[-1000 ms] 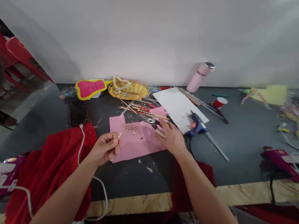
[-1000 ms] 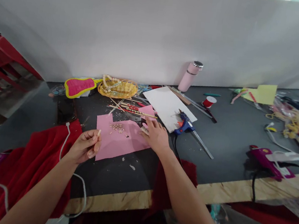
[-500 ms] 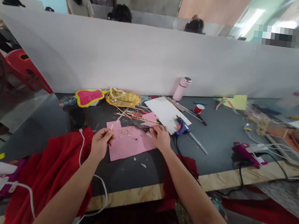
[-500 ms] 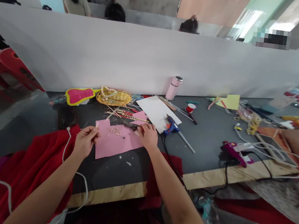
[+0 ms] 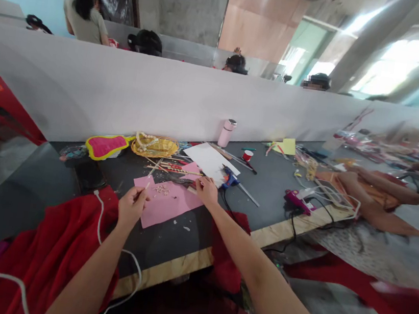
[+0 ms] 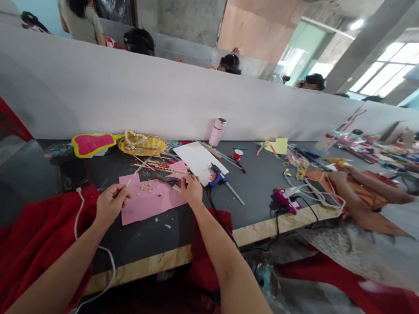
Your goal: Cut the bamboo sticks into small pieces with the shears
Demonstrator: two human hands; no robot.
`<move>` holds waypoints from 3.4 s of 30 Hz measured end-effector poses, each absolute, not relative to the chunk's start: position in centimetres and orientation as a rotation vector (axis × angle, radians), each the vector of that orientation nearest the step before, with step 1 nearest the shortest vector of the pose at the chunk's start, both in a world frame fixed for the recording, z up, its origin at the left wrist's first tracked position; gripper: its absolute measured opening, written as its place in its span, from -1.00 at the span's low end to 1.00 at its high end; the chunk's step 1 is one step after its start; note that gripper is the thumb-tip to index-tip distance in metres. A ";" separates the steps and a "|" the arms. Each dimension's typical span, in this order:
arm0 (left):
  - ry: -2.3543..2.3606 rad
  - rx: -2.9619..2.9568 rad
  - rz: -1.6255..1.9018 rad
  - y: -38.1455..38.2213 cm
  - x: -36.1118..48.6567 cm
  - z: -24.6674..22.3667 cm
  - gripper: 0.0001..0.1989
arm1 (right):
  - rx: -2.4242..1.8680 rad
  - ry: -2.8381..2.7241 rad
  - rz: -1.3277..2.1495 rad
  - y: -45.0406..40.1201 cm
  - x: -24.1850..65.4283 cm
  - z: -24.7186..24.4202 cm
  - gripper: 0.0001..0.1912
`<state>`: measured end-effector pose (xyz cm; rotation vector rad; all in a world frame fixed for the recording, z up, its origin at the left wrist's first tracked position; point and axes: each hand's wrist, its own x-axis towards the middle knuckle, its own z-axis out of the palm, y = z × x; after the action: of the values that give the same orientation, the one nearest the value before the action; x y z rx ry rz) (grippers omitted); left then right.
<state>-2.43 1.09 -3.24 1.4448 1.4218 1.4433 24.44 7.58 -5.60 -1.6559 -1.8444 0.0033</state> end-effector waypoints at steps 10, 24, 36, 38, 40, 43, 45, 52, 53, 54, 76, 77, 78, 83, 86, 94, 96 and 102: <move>1.450 1.478 1.432 1.1 -2.5 -3.5 -0.82 | -1.674 -1.812 0.065 7.6 24.3 -5.6 -0.76; 1.395 1.454 1.457 0.9 -2.0 -3.7 -0.81 | -1.676 -1.845 0.034 7.7 24.2 -5.7 -0.70; 1.359 1.441 1.463 0.5 -2.2 -3.8 -0.89 | -1.524 -1.970 -0.005 6.6 23.8 -5.1 -0.76; 1.331 1.446 1.445 0.4 -2.0 -3.6 -0.91 | -1.483 -1.963 0.023 6.4 23.8 -4.8 -0.78; 1.307 1.466 1.438 0.2 -1.8 -3.5 -0.92 | -1.443 -1.942 0.058 6.0 23.7 -4.4 -0.78; 1.287 1.529 1.443 0.1 -1.6 -3.3 -0.89 | -1.376 -1.911 0.142 5.2 23.0 -3.6 -0.78; 1.297 1.641 1.420 0.2 -1.5 -3.4 -0.85 | -1.322 -1.914 0.251 4.4 22.1 -3.0 -0.77; 1.366 1.997 1.344 0.8 -1.2 -3.2 -0.83 | -1.187 -1.968 0.791 3.4 19.0 -0.7 -0.57; 1.363 2.054 1.321 0.8 -1.0 -3.0 -0.83 | -1.162 -1.987 0.899 3.5 18.7 -0.5 -0.52; 1.361 2.111 1.296 0.9 -0.9 -2.8 -0.82 | -1.137 -2.004 0.996 3.6 18.5 -0.4 -0.48; 1.430 2.609 1.154 1.0 2.2 -2.6 -0.74 | -0.810 -1.352 1.620 2.4 16.4 -3.0 -0.46; 1.449 2.592 1.167 1.0 2.3 -2.7 -0.73 | -0.810 -1.346 1.615 2.3 16.3 -2.8 -0.47; 1.473 2.556 1.184 1.1 2.3 -2.8 -0.73 | -0.808 -1.334 1.616 2.2 16.2 -2.7 -0.48; 1.529 2.263 1.241 1.6 1.5 -3.2 -0.74 | -0.941 -1.603 1.258 2.4 16.9 -2.2 -0.49; 1.656 2.073 1.268 2.0 0.0 -2.8 -0.77 | -1.005 -1.732 1.069 3.3 18.0 -2.7 -0.53; 1.651 2.160 1.412 2.2 -1.7 -3.1 -0.84 | -1.147 -1.969 0.624 4.7 18.0 -3.8 -0.86; 1.658 2.206 1.386 2.2 -1.4 -3.2 -0.85 | -1.161 -1.981 0.545 4.9 17.8 -3.9 -0.78; 1.763 2.206 1.288 2.3 -1.6 -3.1 -0.79 | -1.091 -1.964 0.404 5.2 18.5 -4.6 -0.69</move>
<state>-1.58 2.27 -3.05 2.2056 1.7628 1.2885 18.48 5.16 -4.60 -1.0907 -1.9645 0.4041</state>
